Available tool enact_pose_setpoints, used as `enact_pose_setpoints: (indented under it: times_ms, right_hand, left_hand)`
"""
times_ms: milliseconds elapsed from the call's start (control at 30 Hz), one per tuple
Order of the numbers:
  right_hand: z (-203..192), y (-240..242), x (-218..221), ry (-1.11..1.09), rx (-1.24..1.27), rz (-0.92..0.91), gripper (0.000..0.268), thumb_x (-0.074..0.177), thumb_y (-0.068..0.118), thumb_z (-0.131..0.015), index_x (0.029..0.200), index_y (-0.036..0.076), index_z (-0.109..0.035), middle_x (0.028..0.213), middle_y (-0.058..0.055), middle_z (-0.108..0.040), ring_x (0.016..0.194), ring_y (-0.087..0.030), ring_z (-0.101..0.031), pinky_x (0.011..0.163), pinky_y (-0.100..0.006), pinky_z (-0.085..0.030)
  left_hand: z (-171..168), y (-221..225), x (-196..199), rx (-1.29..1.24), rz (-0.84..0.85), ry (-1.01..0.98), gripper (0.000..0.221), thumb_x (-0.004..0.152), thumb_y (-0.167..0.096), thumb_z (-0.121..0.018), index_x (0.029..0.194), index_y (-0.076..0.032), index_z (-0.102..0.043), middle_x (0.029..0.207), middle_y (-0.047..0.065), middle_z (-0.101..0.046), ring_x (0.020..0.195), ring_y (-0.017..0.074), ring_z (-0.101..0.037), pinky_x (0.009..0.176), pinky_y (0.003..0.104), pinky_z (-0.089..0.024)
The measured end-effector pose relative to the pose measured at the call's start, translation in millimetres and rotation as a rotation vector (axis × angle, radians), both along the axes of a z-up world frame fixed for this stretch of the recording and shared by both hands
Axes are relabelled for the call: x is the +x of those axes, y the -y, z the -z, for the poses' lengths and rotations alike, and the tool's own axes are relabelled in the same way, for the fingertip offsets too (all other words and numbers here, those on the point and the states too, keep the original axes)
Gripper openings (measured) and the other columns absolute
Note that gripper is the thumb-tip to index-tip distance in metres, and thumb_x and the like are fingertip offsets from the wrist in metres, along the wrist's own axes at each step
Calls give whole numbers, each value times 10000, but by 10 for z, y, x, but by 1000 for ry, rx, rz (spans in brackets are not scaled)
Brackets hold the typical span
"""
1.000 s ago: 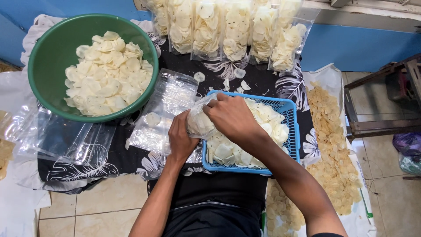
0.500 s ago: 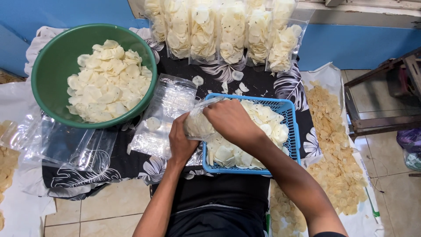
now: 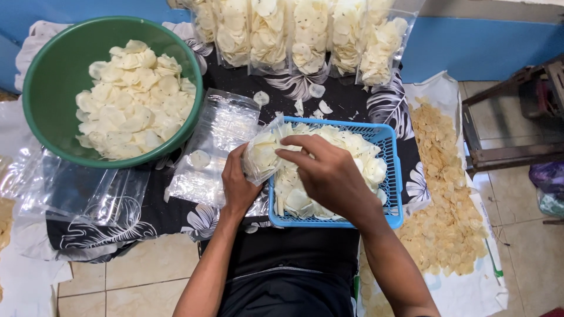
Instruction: Packaging white chips into small plastic bags from a blue basket
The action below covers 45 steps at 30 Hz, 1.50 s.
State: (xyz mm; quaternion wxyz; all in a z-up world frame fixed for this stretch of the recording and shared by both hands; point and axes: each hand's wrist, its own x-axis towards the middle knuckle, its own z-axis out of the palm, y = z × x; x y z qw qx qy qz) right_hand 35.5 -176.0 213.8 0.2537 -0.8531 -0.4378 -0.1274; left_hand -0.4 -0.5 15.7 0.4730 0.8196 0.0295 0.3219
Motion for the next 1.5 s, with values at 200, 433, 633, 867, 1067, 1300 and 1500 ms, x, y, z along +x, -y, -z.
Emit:
enact_pose_setpoints:
  times_ms: [200, 433, 633, 867, 1067, 1300, 1500]
  right_hand:
    - [-69, -143, -109, -65, -415, 68, 622, 754, -51, -602, 1361, 85, -596, 1344, -90, -622, 678, -286, -668, 502, -423, -577]
    - [58, -64, -105, -95, -367, 6, 166, 852, 57, -628, 976, 126, -713, 1013, -17, -698, 704, -271, -711, 502, -395, -554]
    - [30, -76, -43, -224, -454, -36, 148, 949, 166, -671, 1023, 119, -790, 1077, -64, -773, 757, -310, -763, 571, -445, -586]
    - [-47, -16, -95, -261, -190, -2, 261, 880, 86, -733, 1137, 124, -759, 1061, -116, -785, 613, -322, -744, 505, -424, -579]
    - [243, 425, -168, -447, 329, 180, 280, 884, 26, -790, 1133, 152, -770, 1100, -35, -781, 669, -188, -740, 535, -271, -568]
    - [1196, 556, -358, -573, -360, 458, 413, 903, 409, -746, 1213, 140, -706, 1005, -57, -717, 872, -277, -726, 729, -480, -613]
    - [1081, 325, -517, -665, -151, 454, 504, 810, 213, -846, 1244, 118, -608, 1008, -94, -658, 905, -299, -704, 748, -484, -605]
  left_hand:
    - [-5, -7, 4, 20, 0, 6, 656, 675, -135, -931, 1234, -45, -600, 1179, 126, -685, 1114, 366, -680, 993, 465, -533]
    - [30, -5, 2, -29, 13, 20, 663, 660, -121, -935, 1233, -44, -610, 1170, 118, -691, 1116, 361, -681, 991, 448, -537]
    - [39, 6, 16, -25, 30, 18, 671, 669, -170, -950, 1237, -50, -614, 1180, 107, -688, 1127, 347, -676, 999, 447, -537]
    - [95, 5, 46, -35, 15, 14, 675, 668, -111, -937, 1256, -40, -613, 1185, 120, -691, 1119, 358, -678, 995, 450, -536]
    - [25, 10, 15, -61, 10, 8, 648, 695, -112, -921, 1261, -49, -611, 1182, 118, -690, 1104, 360, -680, 987, 454, -534]
    - [46, -3, 37, -65, -3, -1, 606, 713, -83, -881, 1254, -61, -610, 1151, 110, -697, 1058, 358, -694, 953, 463, -546]
    - [34, 7, 34, -71, -12, 5, 575, 710, -40, -857, 1234, -53, -622, 1115, 122, -702, 1039, 371, -696, 942, 460, -548]
